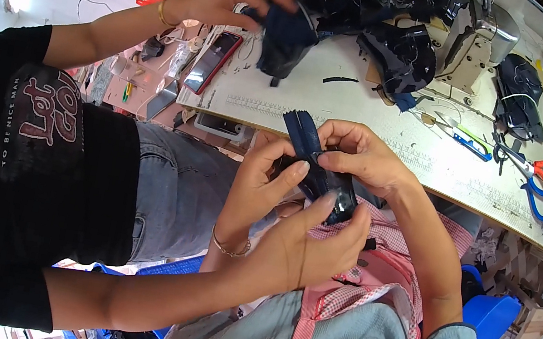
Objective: Sewing a zipper onto a shoe component using an industrial sewing machine.
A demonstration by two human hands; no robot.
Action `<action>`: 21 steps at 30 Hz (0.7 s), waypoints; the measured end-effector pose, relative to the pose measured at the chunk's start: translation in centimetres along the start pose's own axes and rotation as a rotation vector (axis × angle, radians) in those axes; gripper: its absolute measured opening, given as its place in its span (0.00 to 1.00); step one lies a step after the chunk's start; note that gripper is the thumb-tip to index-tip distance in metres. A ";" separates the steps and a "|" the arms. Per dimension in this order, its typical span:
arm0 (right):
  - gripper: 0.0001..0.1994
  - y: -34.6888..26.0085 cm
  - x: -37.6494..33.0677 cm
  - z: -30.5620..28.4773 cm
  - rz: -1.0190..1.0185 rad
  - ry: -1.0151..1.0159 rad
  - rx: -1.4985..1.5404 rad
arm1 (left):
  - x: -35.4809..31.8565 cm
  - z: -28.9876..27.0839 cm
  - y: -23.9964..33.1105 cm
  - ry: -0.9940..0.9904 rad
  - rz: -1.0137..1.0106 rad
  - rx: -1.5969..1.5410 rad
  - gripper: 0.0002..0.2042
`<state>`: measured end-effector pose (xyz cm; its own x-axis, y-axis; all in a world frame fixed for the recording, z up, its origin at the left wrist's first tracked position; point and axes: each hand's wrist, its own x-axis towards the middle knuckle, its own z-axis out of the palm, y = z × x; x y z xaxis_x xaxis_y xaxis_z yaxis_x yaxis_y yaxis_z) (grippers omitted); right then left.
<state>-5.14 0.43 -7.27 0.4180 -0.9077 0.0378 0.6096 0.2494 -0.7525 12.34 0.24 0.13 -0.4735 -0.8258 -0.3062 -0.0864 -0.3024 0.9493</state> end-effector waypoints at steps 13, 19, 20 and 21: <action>0.13 0.7 1.7 1.1 -0.082 -0.097 0.157 | 1.4 -2.9 -1.0 -0.062 -0.146 -0.516 0.06; 0.26 0.4 1.5 1.1 -0.307 0.097 0.002 | 3.6 -2.8 -3.0 0.256 0.237 -0.316 0.08; 0.24 0.6 0.9 0.6 -0.324 0.208 -0.271 | 4.2 -2.9 -3.5 0.307 0.304 -0.282 0.09; 0.23 0.6 0.4 0.2 -0.339 0.311 -0.546 | 4.6 -3.0 -3.8 0.363 0.376 -0.247 0.10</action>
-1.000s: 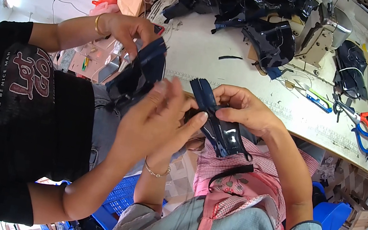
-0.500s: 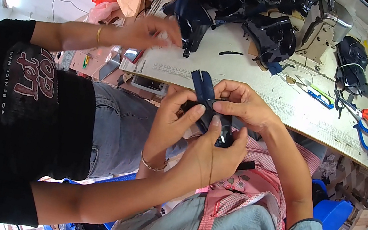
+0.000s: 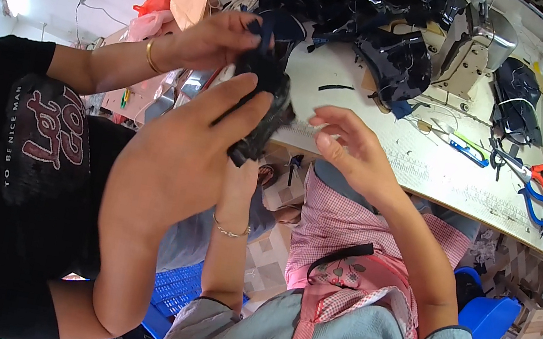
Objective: Sewing a zipper onto a shoe component using an industrial sewing machine.
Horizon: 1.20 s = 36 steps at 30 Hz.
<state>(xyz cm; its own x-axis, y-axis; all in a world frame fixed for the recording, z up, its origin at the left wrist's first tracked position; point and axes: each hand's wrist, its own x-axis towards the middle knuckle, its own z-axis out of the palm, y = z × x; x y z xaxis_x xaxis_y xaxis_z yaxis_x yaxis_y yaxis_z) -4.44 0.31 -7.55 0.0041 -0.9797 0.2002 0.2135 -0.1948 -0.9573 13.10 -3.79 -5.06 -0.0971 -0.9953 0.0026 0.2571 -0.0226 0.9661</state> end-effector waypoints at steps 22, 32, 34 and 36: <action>0.07 1.3 -1.6 -2.4 -0.168 0.200 -0.292 | 3.8 2.4 -7.3 0.059 0.850 1.017 0.09; 0.07 1.2 -1.6 -2.4 -0.166 0.191 -0.316 | 2.5 2.0 -9.0 0.089 0.884 1.011 0.09; 0.07 1.2 -1.6 -2.3 -0.166 0.191 -0.315 | 2.2 2.6 -9.8 0.075 0.887 1.006 0.09; 0.07 1.3 -1.6 -2.4 -0.170 0.195 -0.315 | 2.6 1.4 -9.1 0.061 0.890 1.004 0.09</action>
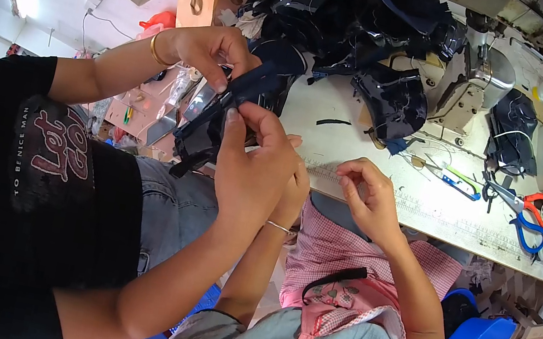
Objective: Sewing a zipper onto a shoe component using an industrial sewing machine.
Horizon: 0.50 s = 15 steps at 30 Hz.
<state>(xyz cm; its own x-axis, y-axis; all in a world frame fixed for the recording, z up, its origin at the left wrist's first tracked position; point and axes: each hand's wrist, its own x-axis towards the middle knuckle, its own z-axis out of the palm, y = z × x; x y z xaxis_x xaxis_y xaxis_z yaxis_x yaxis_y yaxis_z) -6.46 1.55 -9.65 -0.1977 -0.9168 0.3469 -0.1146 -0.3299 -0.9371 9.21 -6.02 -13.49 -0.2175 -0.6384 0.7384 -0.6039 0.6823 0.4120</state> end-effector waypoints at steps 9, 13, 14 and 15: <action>0.07 0.0 0.0 0.1 -0.002 -0.003 -0.005 | -1.7 -0.3 -0.2 -0.018 0.023 -0.033 0.09; 0.07 0.0 0.2 0.5 0.001 -0.013 0.026 | -2.0 -0.2 -0.5 0.002 0.026 -0.044 0.09; 0.07 0.0 0.2 0.3 -0.004 -0.023 0.022 | -2.0 0.0 -0.5 0.010 0.026 -0.046 0.09; 0.06 0.0 0.1 0.3 0.006 -0.023 0.019 | -2.2 -0.2 -0.5 0.017 0.027 -0.045 0.09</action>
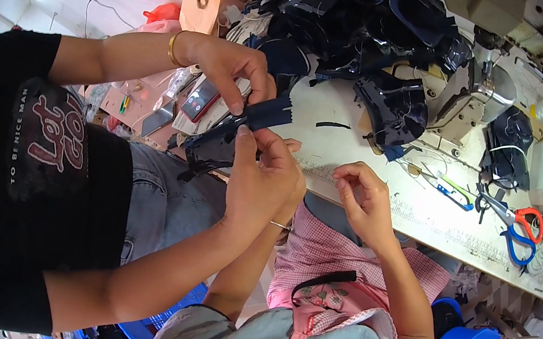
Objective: Sewing a zipper onto a shoe component using an industrial sewing machine.
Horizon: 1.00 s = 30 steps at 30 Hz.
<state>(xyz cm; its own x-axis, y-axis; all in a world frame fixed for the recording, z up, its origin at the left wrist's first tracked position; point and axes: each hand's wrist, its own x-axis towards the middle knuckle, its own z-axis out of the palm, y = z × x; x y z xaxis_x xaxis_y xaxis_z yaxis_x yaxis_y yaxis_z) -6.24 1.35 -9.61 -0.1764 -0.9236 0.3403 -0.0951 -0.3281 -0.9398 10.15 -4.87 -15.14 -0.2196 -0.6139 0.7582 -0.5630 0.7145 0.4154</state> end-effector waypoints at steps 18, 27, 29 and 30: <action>0.05 1.1 0.2 0.4 0.051 0.030 0.083 | 1.7 2.0 -3.0 0.056 -0.004 -0.010 0.10; 0.05 1.0 0.2 -0.1 0.091 -0.015 0.118 | 3.4 1.8 -0.8 0.170 0.044 0.016 0.09; 0.05 1.1 0.0 -0.1 0.079 -0.007 0.146 | 3.1 1.5 -0.1 0.190 0.035 0.074 0.09; 0.05 1.2 -0.1 -0.1 0.082 -0.014 0.155 | 2.4 1.5 -0.3 0.138 -0.051 0.070 0.11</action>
<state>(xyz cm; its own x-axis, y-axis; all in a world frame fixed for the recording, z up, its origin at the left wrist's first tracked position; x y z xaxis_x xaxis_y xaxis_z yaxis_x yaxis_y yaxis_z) -6.39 1.04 -10.72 -0.1636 -0.9510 0.2625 0.0715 -0.2768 -0.9583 8.59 -7.06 -14.25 -0.0801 -0.5936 0.8007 -0.6259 0.6551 0.4231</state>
